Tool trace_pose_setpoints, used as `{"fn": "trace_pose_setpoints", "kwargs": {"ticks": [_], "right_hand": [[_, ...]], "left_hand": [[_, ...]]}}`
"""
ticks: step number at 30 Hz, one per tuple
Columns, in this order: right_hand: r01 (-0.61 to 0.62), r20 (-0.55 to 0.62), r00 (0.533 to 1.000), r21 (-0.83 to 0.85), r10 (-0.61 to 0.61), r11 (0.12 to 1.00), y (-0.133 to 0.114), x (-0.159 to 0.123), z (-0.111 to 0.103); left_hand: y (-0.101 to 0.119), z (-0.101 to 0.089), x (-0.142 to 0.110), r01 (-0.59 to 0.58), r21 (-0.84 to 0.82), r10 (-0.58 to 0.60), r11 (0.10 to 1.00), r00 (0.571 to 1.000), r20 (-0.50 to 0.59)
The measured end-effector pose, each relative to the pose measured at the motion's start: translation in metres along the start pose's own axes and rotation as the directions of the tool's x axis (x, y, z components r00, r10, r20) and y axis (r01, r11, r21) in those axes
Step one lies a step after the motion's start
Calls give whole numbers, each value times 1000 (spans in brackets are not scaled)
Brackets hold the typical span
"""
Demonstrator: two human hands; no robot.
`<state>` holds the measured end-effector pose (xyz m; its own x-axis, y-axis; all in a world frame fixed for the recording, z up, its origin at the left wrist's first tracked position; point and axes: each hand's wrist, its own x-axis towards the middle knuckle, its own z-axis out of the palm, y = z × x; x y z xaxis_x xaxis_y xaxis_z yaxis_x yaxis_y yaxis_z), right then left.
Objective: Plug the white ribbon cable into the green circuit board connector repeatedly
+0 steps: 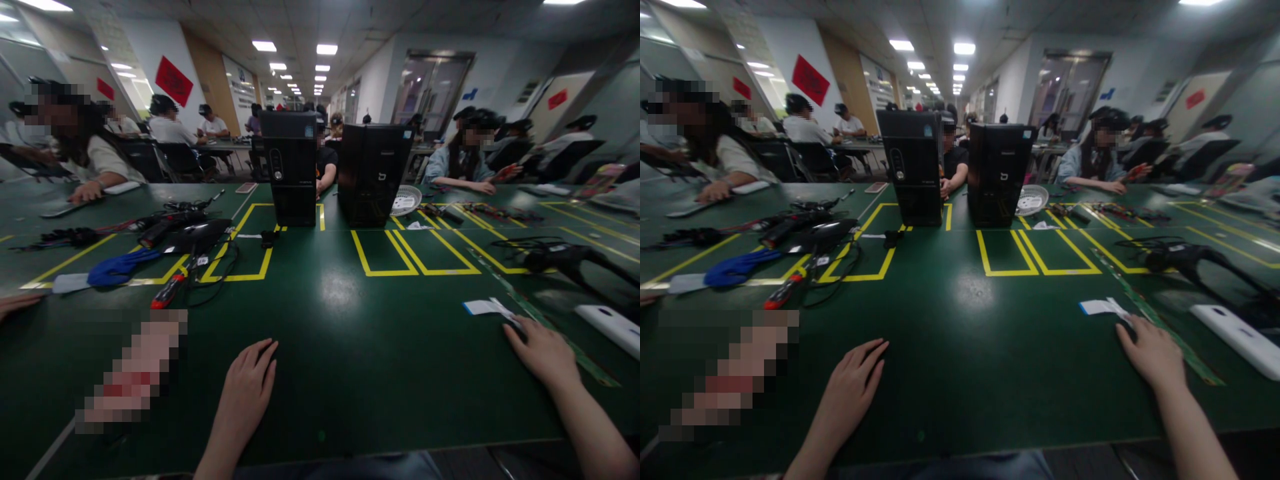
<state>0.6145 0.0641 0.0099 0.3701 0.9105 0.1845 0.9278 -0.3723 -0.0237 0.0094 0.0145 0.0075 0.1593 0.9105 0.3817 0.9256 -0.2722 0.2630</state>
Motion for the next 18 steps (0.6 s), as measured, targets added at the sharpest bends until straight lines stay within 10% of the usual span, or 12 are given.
{"fn": "trace_pose_setpoints", "kwargs": {"ticks": [8, 18], "right_hand": [[274, -52, 962, 136, -269, 952, -26, -16, 6], [595, -53, 794, 273, -606, 756, -179, -104, -12]], "left_hand": [[0, 1, 1, 10, -20, -10, 1000, 1000, -19], [1, 0, 0, -9, -11, 9, 1000, 1000, 0]]}}
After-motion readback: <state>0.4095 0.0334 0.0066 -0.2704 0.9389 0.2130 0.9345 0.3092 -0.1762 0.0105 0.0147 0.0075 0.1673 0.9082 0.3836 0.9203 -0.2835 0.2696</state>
